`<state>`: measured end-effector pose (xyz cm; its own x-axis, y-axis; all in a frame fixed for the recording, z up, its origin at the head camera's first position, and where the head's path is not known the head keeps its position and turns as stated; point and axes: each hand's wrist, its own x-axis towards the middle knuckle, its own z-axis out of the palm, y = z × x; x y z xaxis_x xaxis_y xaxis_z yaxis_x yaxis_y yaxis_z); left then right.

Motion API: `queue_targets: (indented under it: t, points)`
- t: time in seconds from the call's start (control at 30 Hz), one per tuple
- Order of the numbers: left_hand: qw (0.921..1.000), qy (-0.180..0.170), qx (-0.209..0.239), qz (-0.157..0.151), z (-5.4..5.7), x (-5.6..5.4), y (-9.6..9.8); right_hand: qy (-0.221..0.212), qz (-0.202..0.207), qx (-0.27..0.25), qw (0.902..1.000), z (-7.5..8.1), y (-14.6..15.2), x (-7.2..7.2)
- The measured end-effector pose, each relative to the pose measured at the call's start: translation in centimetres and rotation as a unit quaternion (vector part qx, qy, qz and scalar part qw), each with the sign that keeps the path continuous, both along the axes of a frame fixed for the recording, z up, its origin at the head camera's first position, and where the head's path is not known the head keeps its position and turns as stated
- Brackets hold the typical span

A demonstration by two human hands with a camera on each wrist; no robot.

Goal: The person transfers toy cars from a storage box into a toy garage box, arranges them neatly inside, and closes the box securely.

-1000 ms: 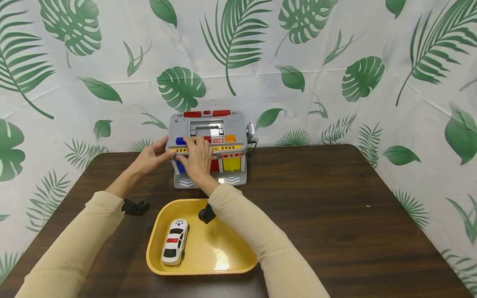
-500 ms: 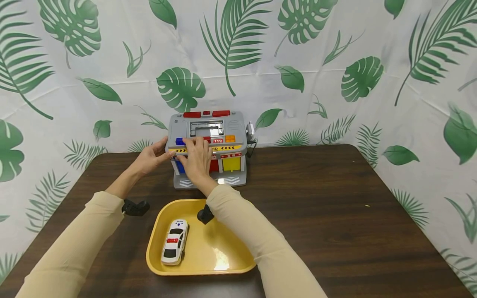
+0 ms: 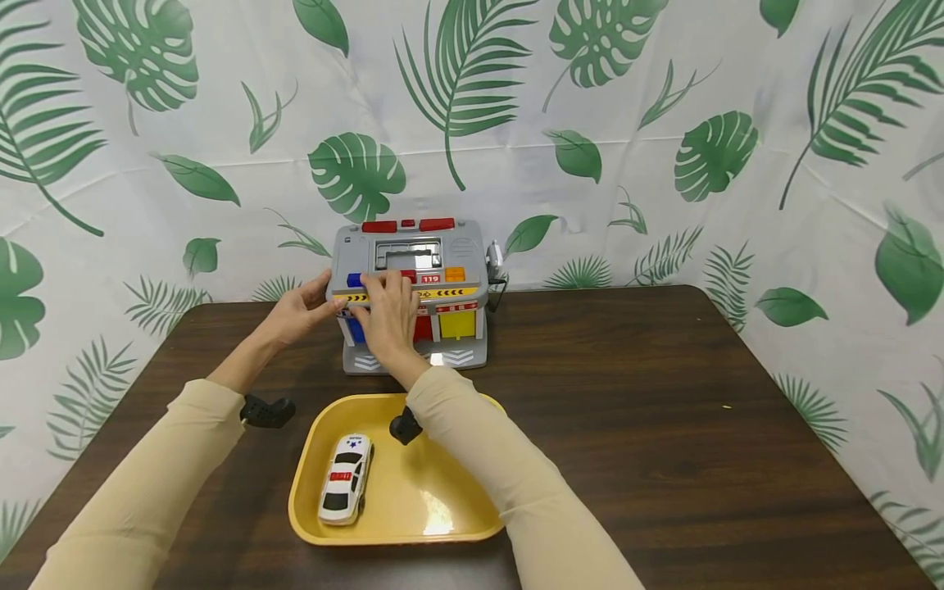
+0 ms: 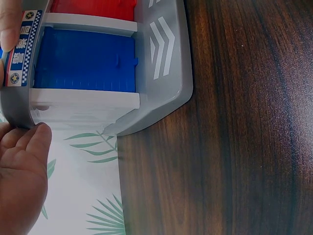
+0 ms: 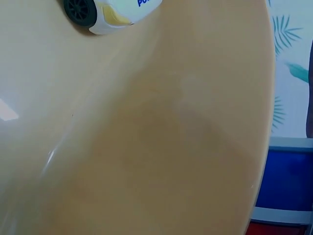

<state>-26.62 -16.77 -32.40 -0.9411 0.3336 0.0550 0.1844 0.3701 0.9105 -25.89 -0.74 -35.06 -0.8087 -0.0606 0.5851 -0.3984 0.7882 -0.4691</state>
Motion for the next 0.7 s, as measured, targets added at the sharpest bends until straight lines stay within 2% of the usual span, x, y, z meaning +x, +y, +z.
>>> queue_targets:
  t: [0.27, 0.7]
  points:
    - [0.9999, 0.006, -0.008, 0.006, -2.2, -1.7, -0.7, 0.002, -0.002, 0.009, 1.0000, -0.1, 0.1, 0.0]
    - [0.9996, 0.027, -0.001, 0.004, -2.5, -2.0, -0.7, 0.005, -0.005, 0.014, 0.9999, -0.1, 0.1, -0.1]
